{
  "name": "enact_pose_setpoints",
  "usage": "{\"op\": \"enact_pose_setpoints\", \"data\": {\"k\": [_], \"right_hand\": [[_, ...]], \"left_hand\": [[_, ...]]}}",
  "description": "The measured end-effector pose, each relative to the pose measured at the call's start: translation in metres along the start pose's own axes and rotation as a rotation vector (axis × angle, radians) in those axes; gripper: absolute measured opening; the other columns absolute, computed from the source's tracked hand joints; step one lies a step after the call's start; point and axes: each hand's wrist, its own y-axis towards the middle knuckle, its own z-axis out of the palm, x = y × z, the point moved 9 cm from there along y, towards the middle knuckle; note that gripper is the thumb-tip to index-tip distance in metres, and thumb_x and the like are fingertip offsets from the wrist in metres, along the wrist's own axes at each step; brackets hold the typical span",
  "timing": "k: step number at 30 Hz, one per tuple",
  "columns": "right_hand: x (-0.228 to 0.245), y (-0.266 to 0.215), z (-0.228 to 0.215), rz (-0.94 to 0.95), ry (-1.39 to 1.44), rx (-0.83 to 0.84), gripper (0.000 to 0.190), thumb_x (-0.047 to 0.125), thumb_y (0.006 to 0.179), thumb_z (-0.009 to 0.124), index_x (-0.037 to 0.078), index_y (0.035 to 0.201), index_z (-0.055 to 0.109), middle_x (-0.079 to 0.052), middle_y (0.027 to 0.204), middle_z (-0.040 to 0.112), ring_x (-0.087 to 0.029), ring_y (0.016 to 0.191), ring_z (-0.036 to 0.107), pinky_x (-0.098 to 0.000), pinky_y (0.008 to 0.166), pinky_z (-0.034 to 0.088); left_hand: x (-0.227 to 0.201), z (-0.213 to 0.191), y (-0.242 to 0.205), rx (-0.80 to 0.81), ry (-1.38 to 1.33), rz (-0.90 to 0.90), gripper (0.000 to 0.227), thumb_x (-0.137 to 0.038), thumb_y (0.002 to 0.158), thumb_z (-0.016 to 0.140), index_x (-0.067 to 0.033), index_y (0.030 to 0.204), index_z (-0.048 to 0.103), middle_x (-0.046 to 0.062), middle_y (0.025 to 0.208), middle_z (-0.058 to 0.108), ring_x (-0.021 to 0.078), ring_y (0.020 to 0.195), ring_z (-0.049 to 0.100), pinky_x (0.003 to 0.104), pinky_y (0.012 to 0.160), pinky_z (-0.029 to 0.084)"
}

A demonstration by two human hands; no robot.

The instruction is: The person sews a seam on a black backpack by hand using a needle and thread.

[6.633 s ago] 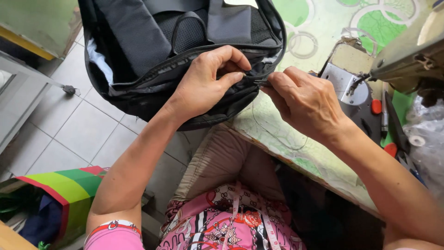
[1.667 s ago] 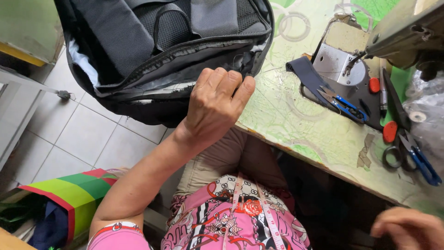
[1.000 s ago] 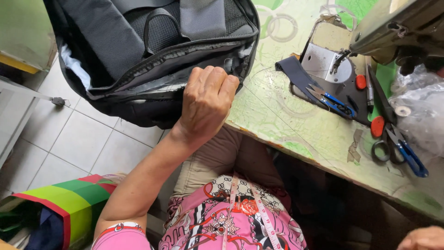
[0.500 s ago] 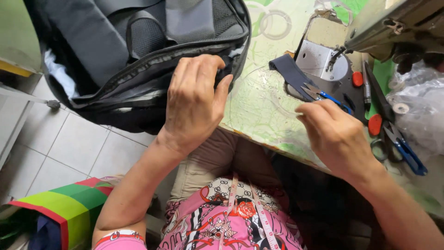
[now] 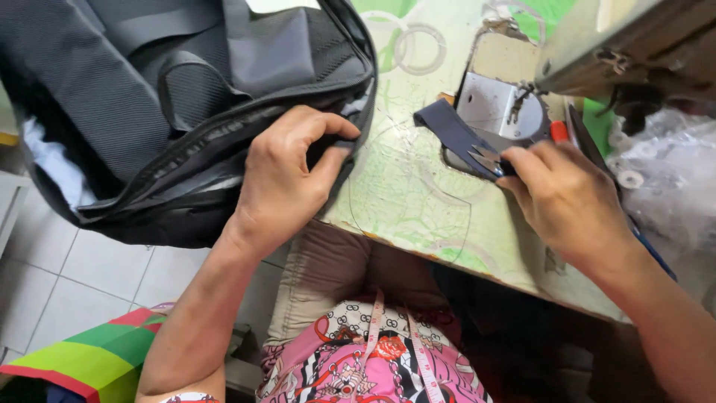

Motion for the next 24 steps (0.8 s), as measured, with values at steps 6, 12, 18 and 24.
{"op": "enact_pose_setpoints", "data": {"k": [6, 12, 18, 24], "right_hand": [[0.005, 0.007, 0.003, -0.074, -0.262, 0.031, 0.006, 0.015, 0.103, 0.062, 0.017, 0.099, 0.059, -0.005, 0.086, 0.059, -0.025, 0.085, 0.062, -0.0356, 0.079, 0.055], [-0.001, 0.037, -0.034, 0.111, 0.524, 0.045, 0.003, -0.002, 0.104, 0.06, -0.004, 0.105, 0.061, -0.015, 0.104, 0.062, -0.027, 0.096, 0.059, -0.0363, 0.091, 0.044], [0.045, 0.076, -0.012, 0.299, 0.905, 0.29, 0.014, 0.014, 0.104, 0.058, 0.005, 0.111, 0.065, -0.006, 0.074, 0.065, -0.015, 0.059, 0.06, -0.0274, 0.059, 0.052], [0.083, 0.116, 0.009, 0.295, 1.183, 0.151, 0.028, 0.016, 0.093, 0.083, 0.009, 0.093, 0.055, 0.003, 0.082, 0.055, -0.004, 0.068, 0.045, -0.0194, 0.059, 0.038]], "left_hand": [[0.027, 0.005, 0.005, 0.075, -0.09, -0.147, 0.033, -0.006, 0.076, 0.071, -0.0126, 0.108, 0.073, 0.002, 0.105, 0.075, 0.0177, 0.099, 0.07, 0.031, 0.092, 0.049], [0.045, 0.007, 0.002, 0.134, -0.359, -0.411, 0.023, -0.011, 0.083, 0.072, -0.0142, 0.105, 0.078, -0.009, 0.094, 0.075, -0.0007, 0.074, 0.057, 0.016, 0.071, 0.047], [0.052, 0.012, -0.002, 0.043, -0.474, -0.388, 0.02, -0.005, 0.087, 0.07, -0.0101, 0.105, 0.078, -0.005, 0.097, 0.077, -0.0007, 0.079, 0.063, 0.014, 0.073, 0.05], [0.049, 0.008, -0.003, -0.019, -0.456, -0.46, 0.021, -0.006, 0.084, 0.064, -0.0096, 0.098, 0.079, -0.006, 0.089, 0.077, -0.0011, 0.072, 0.063, 0.014, 0.066, 0.052]]}}
